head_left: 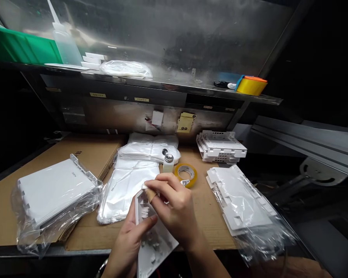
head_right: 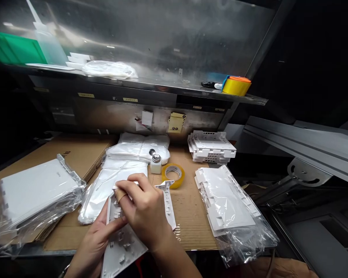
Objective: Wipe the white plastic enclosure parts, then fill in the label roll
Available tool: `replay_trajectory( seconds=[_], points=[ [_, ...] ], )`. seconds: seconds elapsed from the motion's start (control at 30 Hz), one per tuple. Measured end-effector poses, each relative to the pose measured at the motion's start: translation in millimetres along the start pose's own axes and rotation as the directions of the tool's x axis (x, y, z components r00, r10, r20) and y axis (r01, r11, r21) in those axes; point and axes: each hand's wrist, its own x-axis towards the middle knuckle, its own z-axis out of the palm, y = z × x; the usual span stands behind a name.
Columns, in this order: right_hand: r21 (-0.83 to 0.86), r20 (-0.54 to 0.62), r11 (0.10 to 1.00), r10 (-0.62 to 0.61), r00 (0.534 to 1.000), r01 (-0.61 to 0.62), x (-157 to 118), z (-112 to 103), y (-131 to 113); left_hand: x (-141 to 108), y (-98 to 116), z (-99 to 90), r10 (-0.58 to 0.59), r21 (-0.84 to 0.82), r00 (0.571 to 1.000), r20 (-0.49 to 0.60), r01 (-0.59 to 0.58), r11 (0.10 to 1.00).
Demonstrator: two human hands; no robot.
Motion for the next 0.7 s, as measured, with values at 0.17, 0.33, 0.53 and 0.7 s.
replay_trajectory(
  seconds=[0.17,0.33,0.53,0.7],
  points=[
    [-0.142,-0.032,0.966,0.215,0.976,-0.218,8.8,-16.8,50.7,1.5,12.3,-17.5,-0.046,0.051,0.997,-0.062,0.049,0.997],
    [-0.301,-0.152,0.840,0.424,0.893,-0.451,7.2,-41.2,149.1,5.2,43.7,-51.4,-0.172,-0.086,0.985,-0.029,0.169,0.982],
    [-0.280,-0.125,0.803,0.513,0.849,-0.527,-10.9,-31.9,189.2,5.4,63.4,-68.6,-0.213,-0.220,0.965,0.152,0.243,0.945],
    [-0.073,-0.079,0.825,0.555,0.828,-0.560,-30.9,-30.8,147.5,5.0,66.4,-65.1,-0.153,-0.150,0.963,0.223,0.189,0.970]
  ],
)
